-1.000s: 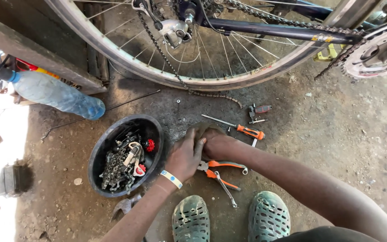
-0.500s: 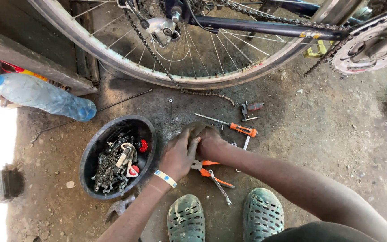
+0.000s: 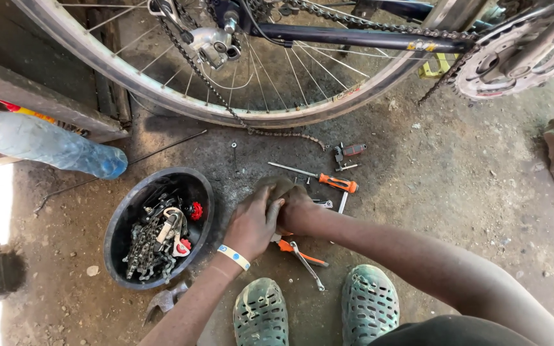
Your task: The person removes the bicycle chain from the rear derailleur and gears, then places it into a black basin. They pour liquid from a metal cup into the basin and agitate the chain and other parts. The person then picks up a small black component and uses a blue brush to clean it.
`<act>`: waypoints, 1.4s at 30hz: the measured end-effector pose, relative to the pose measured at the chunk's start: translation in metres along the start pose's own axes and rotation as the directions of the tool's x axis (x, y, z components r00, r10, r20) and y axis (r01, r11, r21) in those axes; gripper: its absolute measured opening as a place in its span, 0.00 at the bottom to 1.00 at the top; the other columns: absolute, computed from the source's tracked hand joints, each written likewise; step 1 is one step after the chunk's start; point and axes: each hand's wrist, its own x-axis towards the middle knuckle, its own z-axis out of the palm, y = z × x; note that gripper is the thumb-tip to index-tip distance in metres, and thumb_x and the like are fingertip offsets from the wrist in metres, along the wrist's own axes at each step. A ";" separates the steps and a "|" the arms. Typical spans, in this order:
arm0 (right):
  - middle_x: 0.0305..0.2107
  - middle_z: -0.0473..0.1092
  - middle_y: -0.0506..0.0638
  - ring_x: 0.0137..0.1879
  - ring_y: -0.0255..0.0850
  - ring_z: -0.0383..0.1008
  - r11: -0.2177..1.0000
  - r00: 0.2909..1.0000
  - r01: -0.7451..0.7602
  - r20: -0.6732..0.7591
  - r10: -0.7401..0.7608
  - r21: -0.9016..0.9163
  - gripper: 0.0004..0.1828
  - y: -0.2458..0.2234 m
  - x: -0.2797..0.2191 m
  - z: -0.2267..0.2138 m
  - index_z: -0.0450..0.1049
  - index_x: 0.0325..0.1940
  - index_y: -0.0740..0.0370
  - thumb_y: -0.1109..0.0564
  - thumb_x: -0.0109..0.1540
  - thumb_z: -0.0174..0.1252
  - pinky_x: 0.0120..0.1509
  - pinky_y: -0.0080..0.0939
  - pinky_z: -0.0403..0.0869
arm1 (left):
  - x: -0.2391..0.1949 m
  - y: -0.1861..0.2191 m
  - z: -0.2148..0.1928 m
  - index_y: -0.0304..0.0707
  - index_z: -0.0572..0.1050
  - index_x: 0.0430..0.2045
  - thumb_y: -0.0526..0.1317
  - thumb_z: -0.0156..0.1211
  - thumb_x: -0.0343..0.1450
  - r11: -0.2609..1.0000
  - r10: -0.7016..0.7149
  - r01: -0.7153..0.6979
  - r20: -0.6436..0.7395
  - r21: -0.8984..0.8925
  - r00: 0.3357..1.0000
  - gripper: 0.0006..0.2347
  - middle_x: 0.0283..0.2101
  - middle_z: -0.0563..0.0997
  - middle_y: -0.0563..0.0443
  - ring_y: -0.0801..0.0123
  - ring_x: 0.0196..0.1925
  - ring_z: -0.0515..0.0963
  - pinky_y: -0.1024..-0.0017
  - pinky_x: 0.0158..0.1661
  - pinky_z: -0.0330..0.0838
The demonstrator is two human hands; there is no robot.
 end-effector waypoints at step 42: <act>0.12 0.65 0.49 0.22 0.50 0.68 0.992 0.998 -0.049 0.034 0.053 -0.120 0.08 0.001 0.003 -0.028 0.73 0.22 0.60 0.56 0.54 0.58 0.22 0.50 0.62 | -0.018 0.000 0.006 0.48 0.64 0.66 0.58 0.44 0.76 0.992 0.055 -0.060 -0.044 -0.113 0.998 0.25 0.54 0.79 0.32 0.38 0.59 0.77 0.45 0.59 0.73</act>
